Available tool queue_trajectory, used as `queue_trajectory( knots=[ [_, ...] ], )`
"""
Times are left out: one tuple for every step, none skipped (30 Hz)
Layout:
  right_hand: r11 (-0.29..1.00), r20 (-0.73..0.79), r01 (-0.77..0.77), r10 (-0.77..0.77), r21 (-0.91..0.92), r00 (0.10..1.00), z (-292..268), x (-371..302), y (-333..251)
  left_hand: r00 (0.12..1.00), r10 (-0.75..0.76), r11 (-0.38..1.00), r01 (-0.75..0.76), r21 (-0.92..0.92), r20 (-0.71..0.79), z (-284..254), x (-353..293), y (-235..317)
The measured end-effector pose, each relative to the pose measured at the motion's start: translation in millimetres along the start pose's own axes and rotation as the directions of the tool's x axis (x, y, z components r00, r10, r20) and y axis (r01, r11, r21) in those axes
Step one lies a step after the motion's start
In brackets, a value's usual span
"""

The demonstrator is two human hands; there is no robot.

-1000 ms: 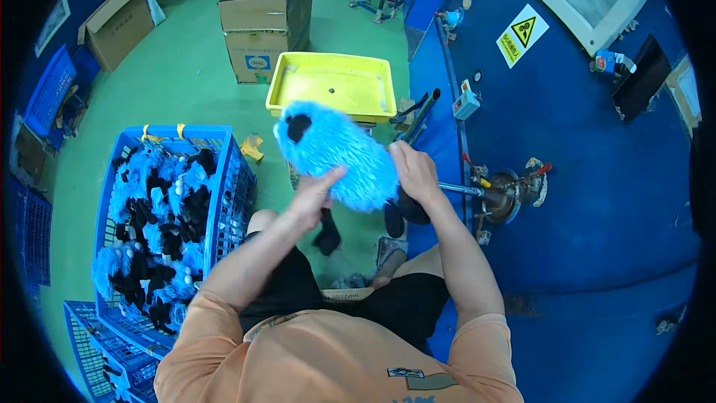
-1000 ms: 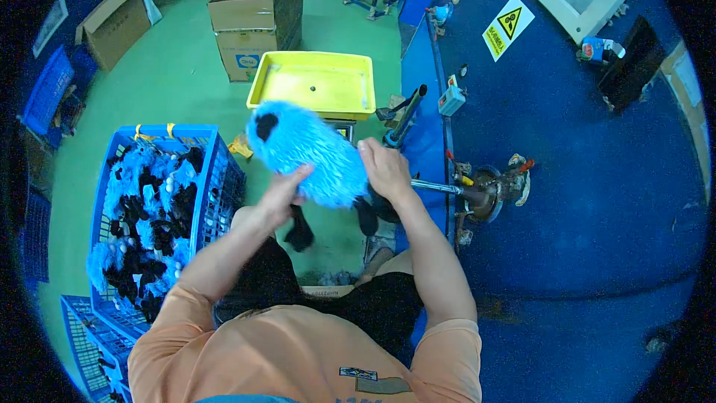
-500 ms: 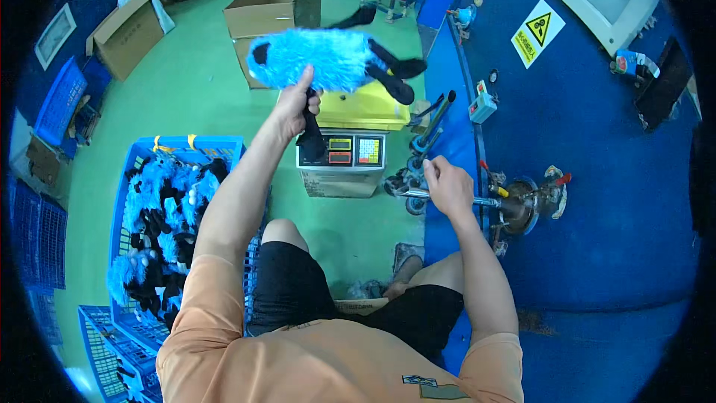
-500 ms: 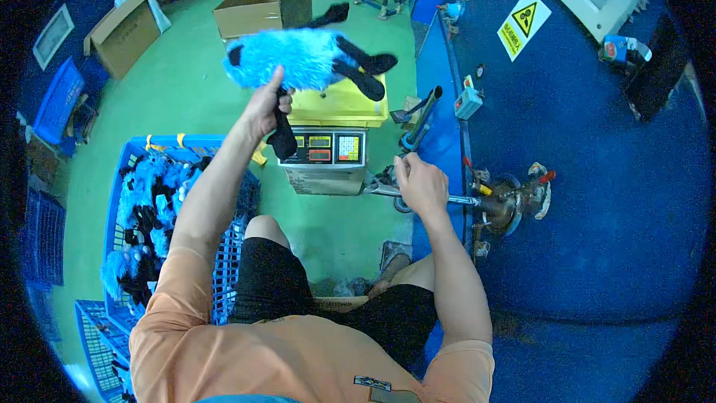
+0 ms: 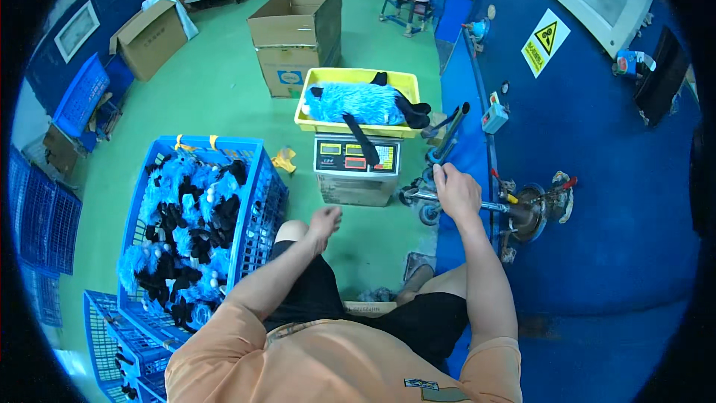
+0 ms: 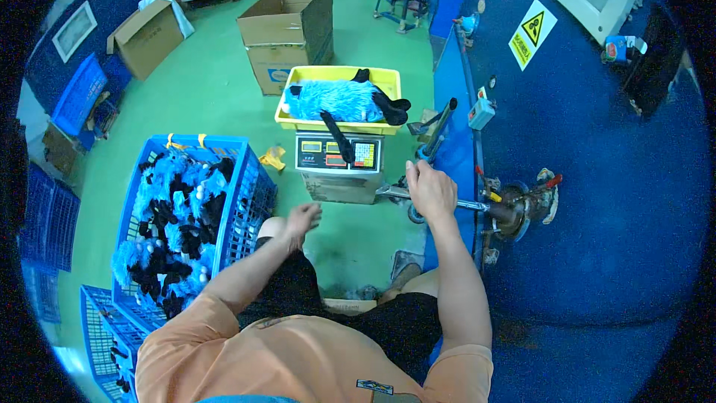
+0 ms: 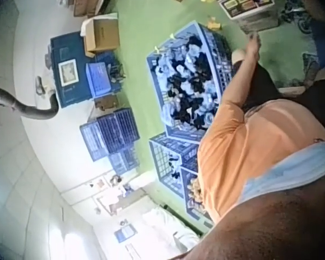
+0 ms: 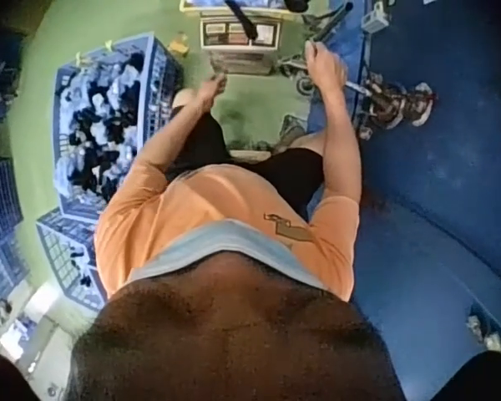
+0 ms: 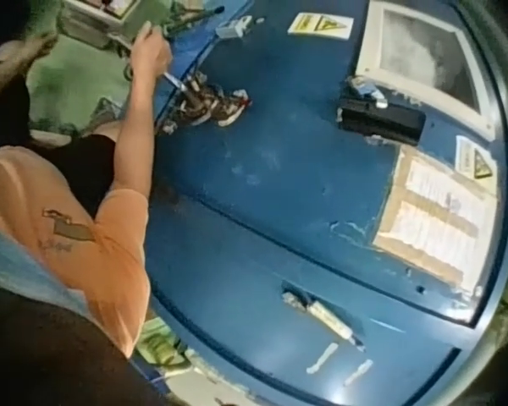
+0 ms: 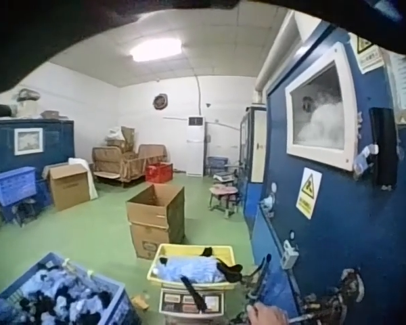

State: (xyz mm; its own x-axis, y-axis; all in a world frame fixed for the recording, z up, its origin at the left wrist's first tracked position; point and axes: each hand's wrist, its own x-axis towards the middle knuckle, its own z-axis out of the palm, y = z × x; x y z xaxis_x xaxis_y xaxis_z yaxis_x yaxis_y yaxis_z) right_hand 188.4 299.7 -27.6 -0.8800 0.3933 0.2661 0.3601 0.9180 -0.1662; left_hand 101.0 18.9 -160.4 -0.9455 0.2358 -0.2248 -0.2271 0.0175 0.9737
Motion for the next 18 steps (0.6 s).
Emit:
queue_trajectory(
  knots=[
    [1.0,0.006,0.007,-0.007,0.004,1.0,0,0,-1,1.0,0.018,1.0,-0.018,0.018,-0.019,-6,-15,-4],
    [1.0,0.01,0.006,-0.006,0.008,1.0,0,0,-2,0.999,0.036,0.999,-0.034,0.036,-0.036,-8,-23,-6],
    [1.0,0.015,0.004,-0.004,0.011,1.0,-1,0,-3,0.997,0.052,0.997,-0.049,0.053,-0.05,-12,-27,-8],
    [1.0,0.021,0.001,-0.001,0.012,1.0,-2,0,-4,0.996,0.067,0.996,-0.063,0.07,-0.062,-17,-27,-8],
    [1.0,0.027,-0.004,0.004,0.011,1.0,-2,0,-4,0.994,0.082,0.993,-0.075,0.086,-0.072,-22,-23,-6],
    [1.0,0.036,0.01,-0.01,0.012,0.999,-3,1,-6,0.991,0.098,0.991,-0.088,0.102,-0.095,-25,-14,3],
    [1.0,0.04,0.008,-0.009,0.017,0.999,-3,0,-7,0.987,0.111,0.988,-0.097,0.117,-0.117,-30,-4,11],
    [1.0,0.042,-0.001,0.0,0.018,0.999,-4,0,-6,0.983,0.125,0.985,-0.108,0.132,-0.131,-34,13,22],
    [1.0,0.043,-0.011,0.01,0.018,0.999,-5,-1,-5,0.98,0.139,0.982,-0.118,0.148,-0.142,-41,26,31],
    [1.0,0.045,-0.023,0.022,0.02,0.999,-5,0,-4,0.976,0.154,0.978,-0.128,0.166,-0.152,-46,40,39],
    [1.0,0.055,-0.018,0.017,0.02,0.998,-6,1,-5,0.972,0.168,0.973,-0.136,0.186,-0.165,-47,56,50],
    [0.999,0.063,-0.018,0.017,0.026,0.998,-6,2,-7,0.967,0.182,0.967,-0.143,0.209,-0.178,-50,72,60],
    [0.999,0.068,-0.027,0.025,0.029,0.997,-7,2,-8,0.964,0.196,0.961,-0.151,0.232,-0.182,-49,85,68],
    [0.999,0.073,-0.036,0.034,0.032,0.997,-7,2,-9,0.96,0.21,0.954,-0.16,0.254,-0.184,-47,101,77],
    [0.998,0.075,-0.048,0.045,0.032,0.996,-7,2,-9,0.957,0.227,0.946,-0.172,0.274,-0.182,-46,102,76],
    [0.998,0.078,-0.052,0.049,0.027,0.996,-6,3,-8,0.955,0.254,0.938,-0.204,0.282,-0.154,-40,110,85],
    [0.998,0.071,-0.053,0.051,0.027,0.996,-6,3,-9,0.951,0.281,0.928,-0.236,0.288,-0.125,-33,115,93],
    [0.998,0.063,-0.056,0.055,0.027,0.997,-6,3,-9,0.953,0.278,0.929,-0.235,0.286,-0.12,-30,116,93]
  ],
)
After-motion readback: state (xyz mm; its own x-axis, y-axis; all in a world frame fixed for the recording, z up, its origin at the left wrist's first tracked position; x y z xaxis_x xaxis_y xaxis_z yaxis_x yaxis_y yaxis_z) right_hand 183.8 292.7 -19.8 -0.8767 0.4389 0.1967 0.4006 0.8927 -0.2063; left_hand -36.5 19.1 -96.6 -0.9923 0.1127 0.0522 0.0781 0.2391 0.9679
